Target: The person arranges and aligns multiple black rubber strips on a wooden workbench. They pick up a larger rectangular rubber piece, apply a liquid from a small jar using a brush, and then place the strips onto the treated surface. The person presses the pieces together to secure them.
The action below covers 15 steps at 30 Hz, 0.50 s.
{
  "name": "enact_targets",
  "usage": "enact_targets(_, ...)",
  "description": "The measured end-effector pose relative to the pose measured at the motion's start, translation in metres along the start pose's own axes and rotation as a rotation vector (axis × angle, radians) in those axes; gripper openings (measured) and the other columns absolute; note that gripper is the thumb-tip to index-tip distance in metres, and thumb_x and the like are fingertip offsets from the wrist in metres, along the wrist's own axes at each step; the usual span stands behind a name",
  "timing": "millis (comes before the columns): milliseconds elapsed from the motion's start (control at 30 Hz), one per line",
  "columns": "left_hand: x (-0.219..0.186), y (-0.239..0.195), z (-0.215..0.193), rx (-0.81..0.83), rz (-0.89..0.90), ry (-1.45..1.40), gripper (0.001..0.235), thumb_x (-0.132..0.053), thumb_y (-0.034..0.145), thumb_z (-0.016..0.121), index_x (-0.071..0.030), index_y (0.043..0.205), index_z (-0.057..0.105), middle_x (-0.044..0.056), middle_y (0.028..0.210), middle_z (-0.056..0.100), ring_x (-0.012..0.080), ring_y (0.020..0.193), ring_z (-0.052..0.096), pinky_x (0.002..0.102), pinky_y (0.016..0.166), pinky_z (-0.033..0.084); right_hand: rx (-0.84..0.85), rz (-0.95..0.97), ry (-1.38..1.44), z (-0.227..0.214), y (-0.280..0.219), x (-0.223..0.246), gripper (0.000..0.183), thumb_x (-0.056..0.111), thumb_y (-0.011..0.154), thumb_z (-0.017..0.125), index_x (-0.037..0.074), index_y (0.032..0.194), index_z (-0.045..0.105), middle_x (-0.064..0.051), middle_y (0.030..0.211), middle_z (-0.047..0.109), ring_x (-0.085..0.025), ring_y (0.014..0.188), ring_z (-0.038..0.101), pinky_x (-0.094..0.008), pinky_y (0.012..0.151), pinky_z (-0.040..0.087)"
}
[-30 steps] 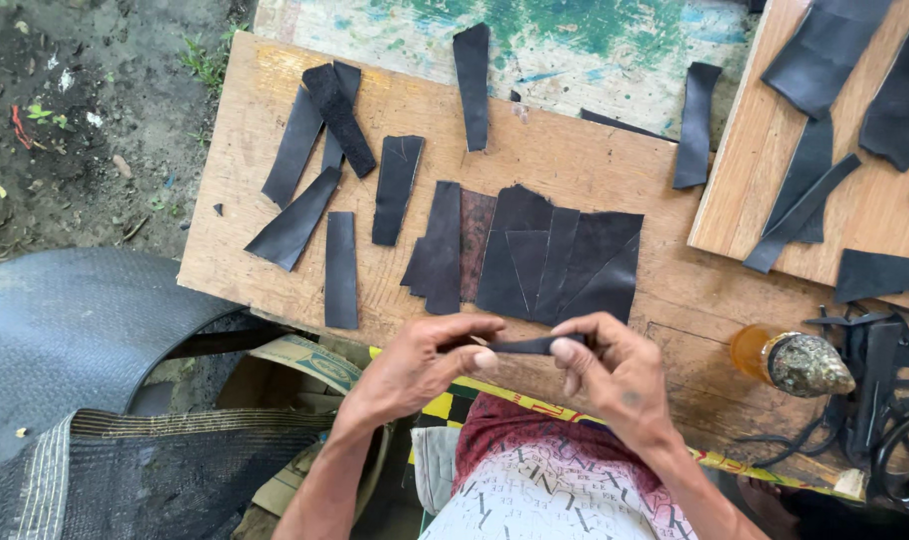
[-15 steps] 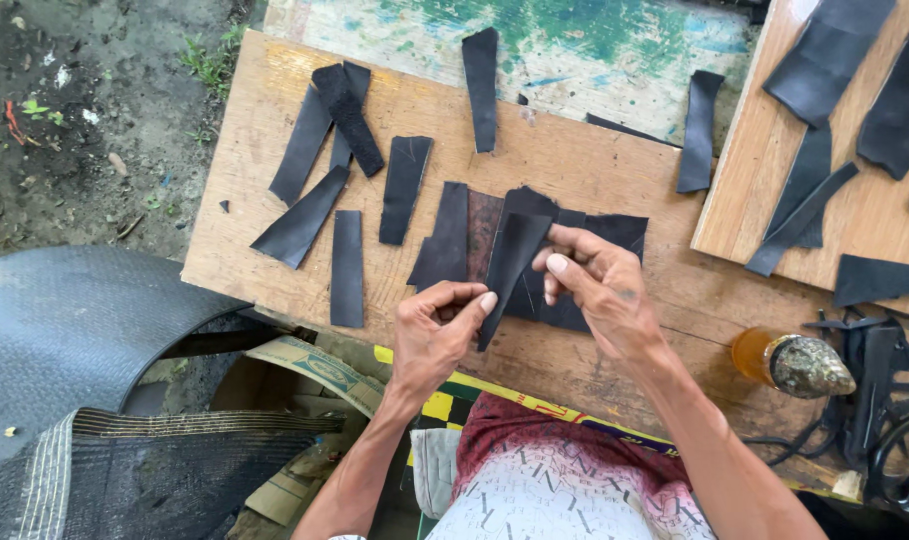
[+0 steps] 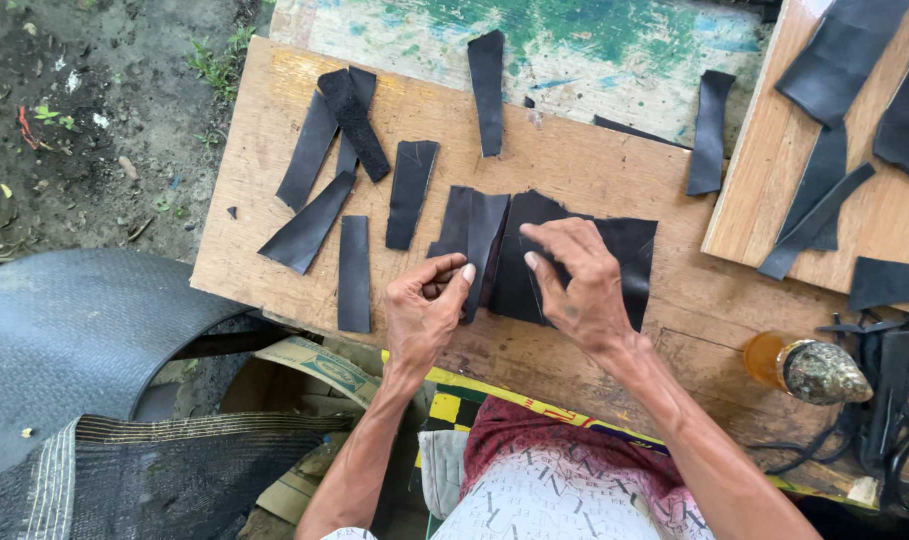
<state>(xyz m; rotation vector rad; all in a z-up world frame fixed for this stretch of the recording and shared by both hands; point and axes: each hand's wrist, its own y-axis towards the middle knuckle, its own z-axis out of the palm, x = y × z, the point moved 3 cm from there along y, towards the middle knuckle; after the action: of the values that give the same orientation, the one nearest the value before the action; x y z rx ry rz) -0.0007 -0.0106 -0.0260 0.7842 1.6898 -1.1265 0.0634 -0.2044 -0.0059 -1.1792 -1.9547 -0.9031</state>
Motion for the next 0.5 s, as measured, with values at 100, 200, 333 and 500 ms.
enact_targets(100,-0.002,0.0,0.001,-0.014,0.088,0.118,0.022,-0.009,0.089,0.077,0.004,0.107,0.077,0.001,0.08,0.071,0.0021,0.066,0.061,0.018,0.057,0.05,0.044,-0.106,-0.095,0.008,-0.002,-0.003,0.036,0.002,0.085,0.077,0.004,0.12,0.068,-0.011,0.111,0.064,-0.03,0.104,0.061,-0.042,0.093,0.048)
enact_targets(200,-0.01,-0.001,0.001,-0.016,0.165,0.269,0.022,-0.01,0.088,0.078,0.003,0.106,0.078,0.003,0.077,0.07,0.0045,0.063,0.059,0.021,0.055,0.048,0.059,-0.101,-0.115,0.011,-0.005,-0.005,0.039,0.003,0.083,0.077,0.005,0.122,0.069,-0.011,0.114,0.062,-0.03,0.105,0.056,-0.042,0.094,0.045)
enact_targets(333,-0.017,-0.001,0.004,-0.005,0.24,0.368,0.022,-0.01,0.088,0.077,0.002,0.106,0.077,0.005,0.075,0.068,0.0079,0.06,0.059,0.024,0.054,0.047,0.07,-0.107,-0.126,0.012,-0.003,-0.006,0.044,0.003,0.084,0.077,0.006,0.127,0.068,-0.01,0.114,0.06,-0.028,0.102,0.055,-0.042,0.092,0.045)
enact_targets(500,-0.023,-0.001,0.007,0.006,0.291,0.43,0.022,-0.009,0.088,0.077,0.003,0.107,0.076,0.007,0.075,0.068,0.0109,0.059,0.062,0.026,0.054,0.05,0.084,-0.113,-0.131,0.012,-0.004,-0.006,0.046,0.004,0.085,0.077,0.008,0.13,0.068,-0.009,0.115,0.059,-0.026,0.1,0.055,-0.042,0.092,0.044)
